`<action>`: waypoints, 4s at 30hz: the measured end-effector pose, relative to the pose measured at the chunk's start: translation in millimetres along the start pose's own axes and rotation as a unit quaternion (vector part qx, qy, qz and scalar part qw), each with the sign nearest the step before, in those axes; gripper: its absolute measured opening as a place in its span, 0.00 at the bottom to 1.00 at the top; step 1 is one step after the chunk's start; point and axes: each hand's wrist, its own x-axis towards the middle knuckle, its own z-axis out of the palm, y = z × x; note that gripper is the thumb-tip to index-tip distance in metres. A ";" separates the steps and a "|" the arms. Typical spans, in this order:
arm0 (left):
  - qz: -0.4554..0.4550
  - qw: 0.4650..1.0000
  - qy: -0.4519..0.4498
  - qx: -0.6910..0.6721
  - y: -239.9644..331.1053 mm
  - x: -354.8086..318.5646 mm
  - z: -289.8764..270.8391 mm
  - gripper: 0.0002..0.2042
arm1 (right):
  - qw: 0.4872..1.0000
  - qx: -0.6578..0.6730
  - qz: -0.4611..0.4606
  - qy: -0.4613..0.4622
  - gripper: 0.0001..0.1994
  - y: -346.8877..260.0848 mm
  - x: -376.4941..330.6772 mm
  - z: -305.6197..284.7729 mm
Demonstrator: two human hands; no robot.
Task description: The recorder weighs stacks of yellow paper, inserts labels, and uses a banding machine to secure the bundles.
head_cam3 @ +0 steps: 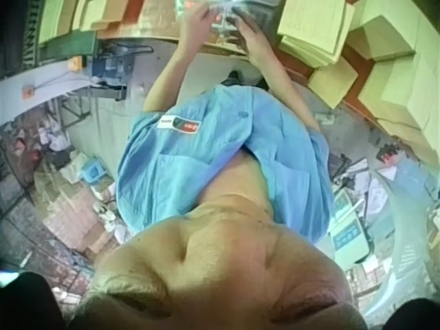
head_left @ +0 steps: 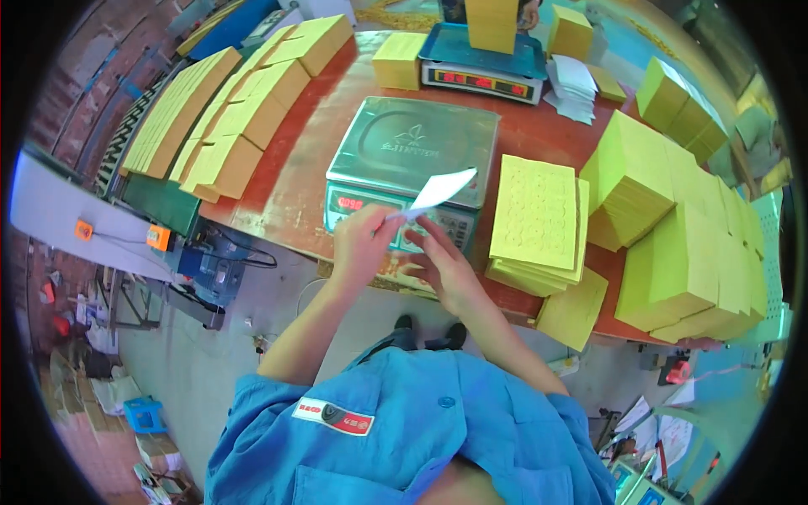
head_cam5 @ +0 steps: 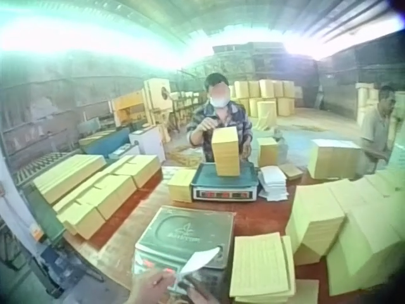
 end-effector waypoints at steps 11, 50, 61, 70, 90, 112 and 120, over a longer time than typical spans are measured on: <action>0.307 0.948 0.003 0.085 -24.4 28.6 -28.3 0.07 | 0.985 0.137 -0.080 -0.061 0.31 20.1 31.5 33.0; 0.164 0.967 -0.187 0.047 -75.5 132.5 45.2 0.31 | 0.095 -0.981 -0.023 0.165 0.42 -416.4 275.1 -320.6; 0.153 0.965 -0.200 0.074 -73.9 130.9 51.1 0.30 | 0.245 -0.958 0.042 0.141 0.25 -411.3 297.9 -318.8; 0.171 0.963 -0.194 0.075 -70.6 132.0 50.8 0.28 | 0.323 -0.902 -0.016 0.285 0.16 -402.2 287.7 -296.5; 0.089 0.962 -0.145 -0.213 -96.6 133.3 31.0 0.17 | 0.641 -0.642 -0.181 0.379 0.18 -406.4 118.4 -83.6; 0.313 0.919 -0.226 -0.086 -106.2 138.5 -10.9 0.21 | 0.383 -0.873 -0.264 0.146 0.18 -58.2 79.2 49.4; 0.298 0.915 -0.264 -0.072 -93.8 131.8 -1.9 0.26 | 0.525 -0.782 -0.298 0.155 0.11 -65.0 71.5 44.7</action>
